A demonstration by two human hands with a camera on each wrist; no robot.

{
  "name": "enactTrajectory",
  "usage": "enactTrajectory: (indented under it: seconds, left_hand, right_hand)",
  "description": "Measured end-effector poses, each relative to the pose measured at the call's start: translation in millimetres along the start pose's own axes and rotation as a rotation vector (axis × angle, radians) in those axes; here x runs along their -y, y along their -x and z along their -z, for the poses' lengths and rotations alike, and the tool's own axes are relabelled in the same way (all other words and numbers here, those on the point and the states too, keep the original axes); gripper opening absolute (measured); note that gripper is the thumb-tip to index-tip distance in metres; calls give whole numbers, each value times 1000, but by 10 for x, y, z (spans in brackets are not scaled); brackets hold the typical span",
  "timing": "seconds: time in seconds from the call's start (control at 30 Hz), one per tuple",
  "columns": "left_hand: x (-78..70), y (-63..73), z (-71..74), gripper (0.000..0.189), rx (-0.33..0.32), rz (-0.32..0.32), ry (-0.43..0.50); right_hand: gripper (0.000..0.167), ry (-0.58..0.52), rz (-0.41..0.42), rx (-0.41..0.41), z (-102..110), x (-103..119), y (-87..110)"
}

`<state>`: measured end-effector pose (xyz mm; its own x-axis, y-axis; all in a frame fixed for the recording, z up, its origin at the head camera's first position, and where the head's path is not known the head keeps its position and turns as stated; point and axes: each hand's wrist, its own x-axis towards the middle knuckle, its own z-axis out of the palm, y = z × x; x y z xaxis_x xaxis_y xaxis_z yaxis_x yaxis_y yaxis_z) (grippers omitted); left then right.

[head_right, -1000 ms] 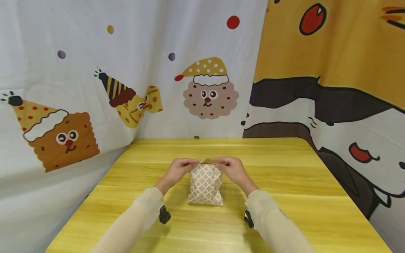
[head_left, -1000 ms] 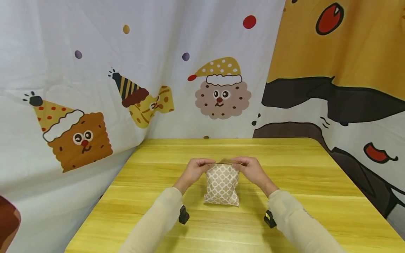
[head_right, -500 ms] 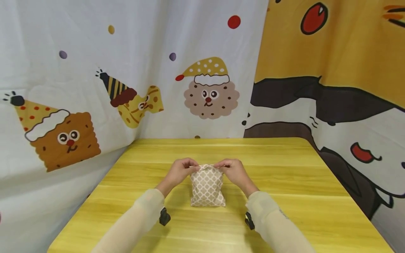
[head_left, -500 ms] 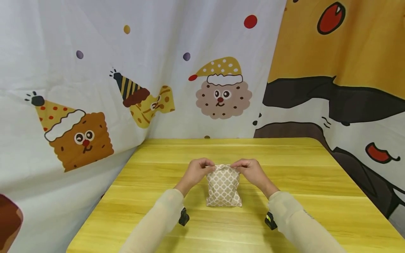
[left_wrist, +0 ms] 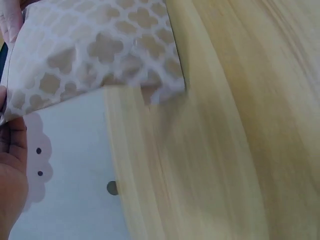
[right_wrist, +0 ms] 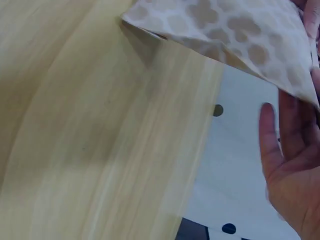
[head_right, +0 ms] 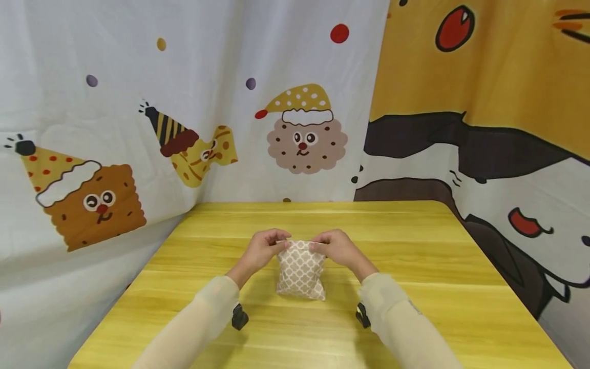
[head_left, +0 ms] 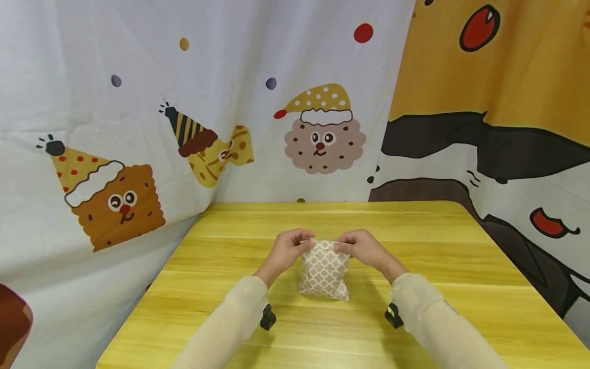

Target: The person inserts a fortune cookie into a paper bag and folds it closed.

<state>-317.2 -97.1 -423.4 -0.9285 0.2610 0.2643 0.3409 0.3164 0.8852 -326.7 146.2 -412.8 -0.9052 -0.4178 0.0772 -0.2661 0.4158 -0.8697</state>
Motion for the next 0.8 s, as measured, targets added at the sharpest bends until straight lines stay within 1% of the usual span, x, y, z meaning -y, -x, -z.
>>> enactTrajectory:
  seconds: [0.07,0.13,0.23,0.33,0.37,0.43,0.5,0.57,0.67,0.8]
  left_hand:
    - [-8,-10,-4,27,32,23,-16]
    - [-30,-25,-16,32,77,54,-35]
    - [-73,-42,-38,29,124,120,-43]
    - [-87,-43,-48,17,110,162,-31]
    - [-86,-42,-46,16,102,168,-25]
    - [-86,-47,-36,17,92,175,-26]
    - [-96,-59,-29,19,93,168,-44]
    - [-111,-72,-21,24,101,151,-58]
    - [-149,-86,-26,30,102,149,-77]
    - [-202,-100,-54,29,97,152,-112]
  right_hand:
    - [20,7,5,-28,-14,-14,-4]
    - [21,3,10,-55,-31,-30,-5]
    - [25,-18,27,-41,-46,-45,0]
    - [25,-13,26,-1,-52,-64,10]
    - [24,-5,30,10,-52,-71,14]
    - [19,11,19,12,-59,-73,21]
    - [15,24,15,-6,-68,-70,21]
    - [14,31,20,-35,-76,-65,21]
    - [13,31,9,-74,-91,-54,24]
    - [13,23,7,-90,-96,-46,37]
